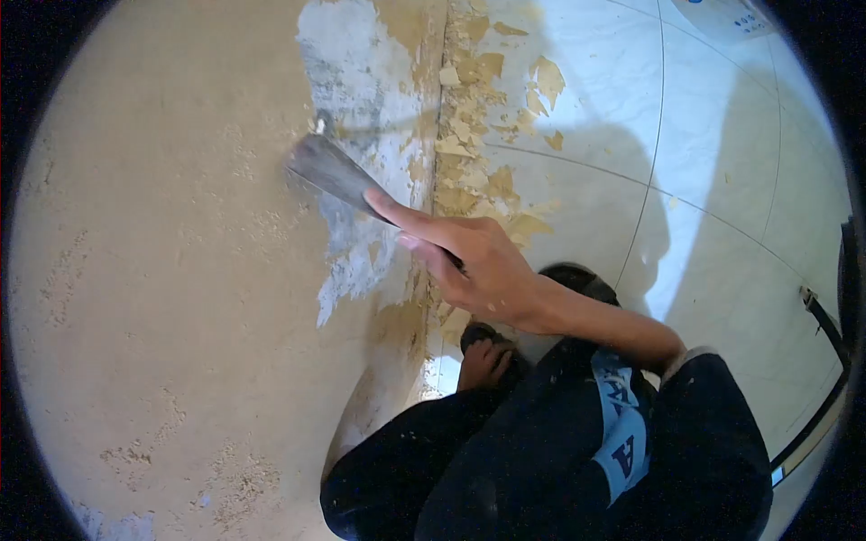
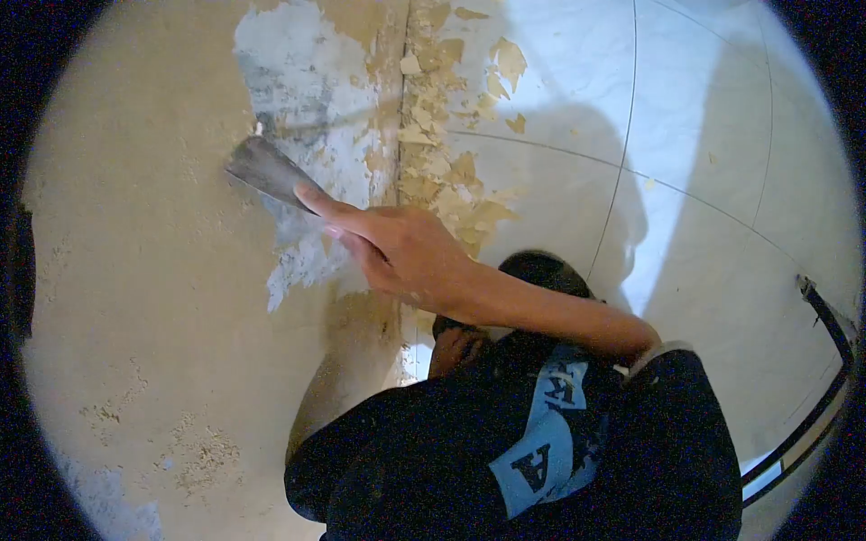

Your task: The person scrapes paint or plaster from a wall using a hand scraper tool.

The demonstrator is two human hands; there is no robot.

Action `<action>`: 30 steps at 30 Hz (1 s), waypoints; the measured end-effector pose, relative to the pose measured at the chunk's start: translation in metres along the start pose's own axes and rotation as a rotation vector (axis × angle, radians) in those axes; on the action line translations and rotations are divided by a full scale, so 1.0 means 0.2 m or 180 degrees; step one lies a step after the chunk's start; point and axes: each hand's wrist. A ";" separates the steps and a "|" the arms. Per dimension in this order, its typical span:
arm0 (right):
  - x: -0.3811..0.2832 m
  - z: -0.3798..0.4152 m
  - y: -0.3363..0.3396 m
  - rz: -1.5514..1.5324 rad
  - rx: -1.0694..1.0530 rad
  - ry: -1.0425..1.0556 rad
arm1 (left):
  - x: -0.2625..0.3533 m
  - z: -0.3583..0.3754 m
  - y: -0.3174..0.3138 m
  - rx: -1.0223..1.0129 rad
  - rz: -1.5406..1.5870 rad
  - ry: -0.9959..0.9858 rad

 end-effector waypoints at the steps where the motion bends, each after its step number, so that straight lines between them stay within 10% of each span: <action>1: -0.01 0.01 -0.02 -0.0031 -0.0004 -0.0061 | 0.03 0.05 0.01 0.0009 -0.0082 0.0003; 8: 0.01 -0.10 0.01 0.0034 0.0368 0.0249 | 0.11 0.07 0.06 -0.0042 -0.0085 0.0017; 15: -0.03 -0.11 0.06 -0.0029 0.0172 0.0040 | 0.04 0.06 0.02 -0.1449 0.0179 0.1416; 18: 0.04 0.03 -0.04 -0.0020 0.0179 0.0155 | -0.08 0.07 -0.02 -0.0280 0.0041 -0.0058; 30: -0.03 -0.13 0.11 0.0321 -0.0173 -0.0217 | 0.09 0.07 0.03 -0.0175 -0.0294 0.0269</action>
Point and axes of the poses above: each hand's wrist, its own z-axis away from the middle knuckle, its own y-axis out of the back of the hand, x = y × z, and after that the axes turned 14 degrees about y, right-handed
